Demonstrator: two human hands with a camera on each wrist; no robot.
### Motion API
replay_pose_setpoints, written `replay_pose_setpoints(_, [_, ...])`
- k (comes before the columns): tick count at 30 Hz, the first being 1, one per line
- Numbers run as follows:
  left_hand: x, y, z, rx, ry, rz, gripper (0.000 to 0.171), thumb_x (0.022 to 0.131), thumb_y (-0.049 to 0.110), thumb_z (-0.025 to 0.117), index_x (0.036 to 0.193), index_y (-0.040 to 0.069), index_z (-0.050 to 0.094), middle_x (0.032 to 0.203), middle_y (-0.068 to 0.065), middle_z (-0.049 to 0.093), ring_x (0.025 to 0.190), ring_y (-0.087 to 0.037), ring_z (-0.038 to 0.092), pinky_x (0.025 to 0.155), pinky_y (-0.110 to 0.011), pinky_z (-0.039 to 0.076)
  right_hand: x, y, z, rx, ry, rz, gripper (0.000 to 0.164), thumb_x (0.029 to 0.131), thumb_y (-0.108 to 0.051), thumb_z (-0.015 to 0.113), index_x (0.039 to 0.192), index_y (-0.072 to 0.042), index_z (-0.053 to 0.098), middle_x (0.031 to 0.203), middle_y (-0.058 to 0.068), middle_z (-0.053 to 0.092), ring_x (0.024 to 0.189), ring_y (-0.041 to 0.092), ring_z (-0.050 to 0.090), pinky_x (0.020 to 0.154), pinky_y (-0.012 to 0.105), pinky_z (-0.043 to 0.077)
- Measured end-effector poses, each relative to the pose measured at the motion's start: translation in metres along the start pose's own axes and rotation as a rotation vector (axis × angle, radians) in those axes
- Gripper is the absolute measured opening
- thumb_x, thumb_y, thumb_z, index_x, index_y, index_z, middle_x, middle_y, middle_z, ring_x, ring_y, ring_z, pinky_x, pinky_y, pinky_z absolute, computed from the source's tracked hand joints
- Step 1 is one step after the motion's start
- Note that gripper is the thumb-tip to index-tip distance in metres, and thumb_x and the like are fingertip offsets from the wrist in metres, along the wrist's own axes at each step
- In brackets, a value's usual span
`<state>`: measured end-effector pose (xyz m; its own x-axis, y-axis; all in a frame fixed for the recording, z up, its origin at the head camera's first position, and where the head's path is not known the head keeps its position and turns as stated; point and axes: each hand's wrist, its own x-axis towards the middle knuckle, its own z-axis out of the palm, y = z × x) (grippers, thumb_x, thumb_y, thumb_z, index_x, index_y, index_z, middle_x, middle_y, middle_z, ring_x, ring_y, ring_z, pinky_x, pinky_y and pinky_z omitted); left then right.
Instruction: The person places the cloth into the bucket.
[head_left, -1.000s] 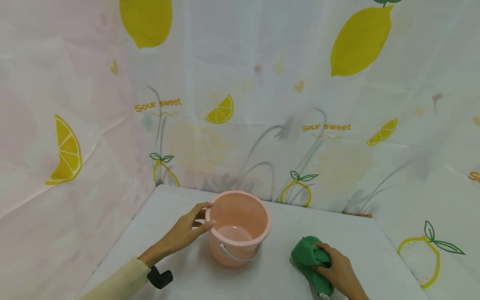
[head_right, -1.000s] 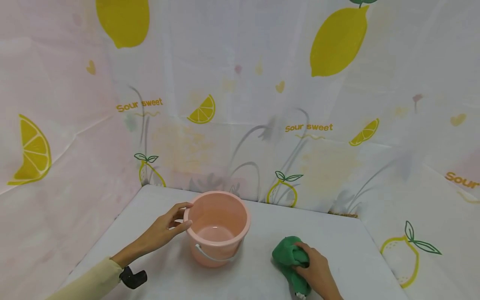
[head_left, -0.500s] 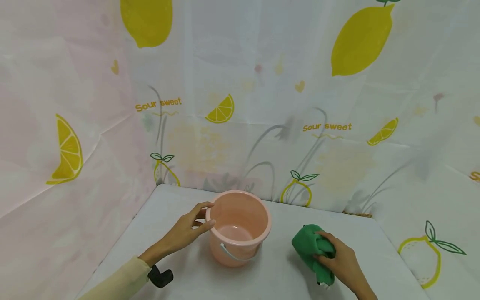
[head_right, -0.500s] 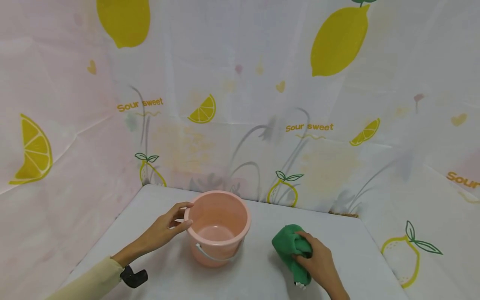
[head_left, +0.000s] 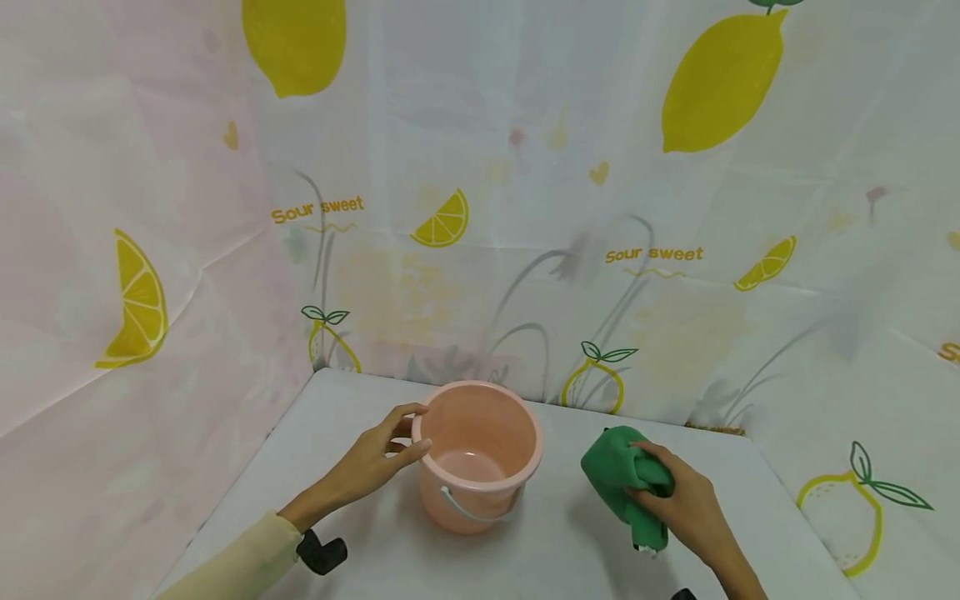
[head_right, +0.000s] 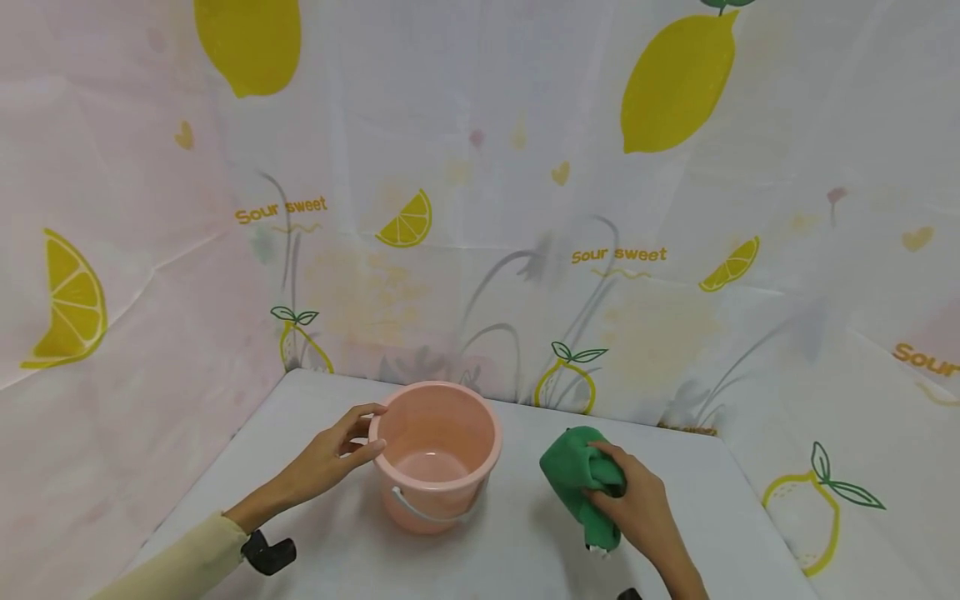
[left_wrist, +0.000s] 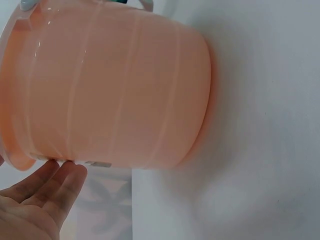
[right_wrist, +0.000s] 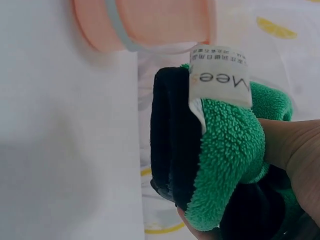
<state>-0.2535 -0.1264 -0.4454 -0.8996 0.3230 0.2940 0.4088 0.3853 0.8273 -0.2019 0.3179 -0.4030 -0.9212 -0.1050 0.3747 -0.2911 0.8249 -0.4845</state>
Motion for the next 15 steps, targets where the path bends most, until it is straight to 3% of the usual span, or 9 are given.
replay_pose_setpoints(8, [0.0,0.0,0.0,-0.008,-0.003,0.0,0.054,0.092,0.04,0.062,0.14,0.029,0.039,0.124,-0.007,0.059,0.105,-0.011,0.059,0.092,-0.036,0.049,0.008,-0.007,-0.003,0.013,0.005,-0.015,0.06,0.075,-0.026,0.083,0.128,-0.021,0.056,0.121,0.016,0.061,0.096,0.031,0.061,0.066,0.04,0.052])
replay_pose_setpoints(15, [-0.006,0.026,-0.006,-0.017,-0.025,-0.007,0.055,0.093,0.034,0.062,0.141,0.019,0.04,0.125,-0.013,0.058,0.107,-0.016,0.059,0.093,-0.037,0.048,0.014,-0.016,-0.006,0.04,0.007,-0.027,0.06,0.076,-0.026,0.082,0.129,-0.025,0.055,0.124,0.013,0.06,0.098,0.031,0.061,0.067,0.039,0.053])
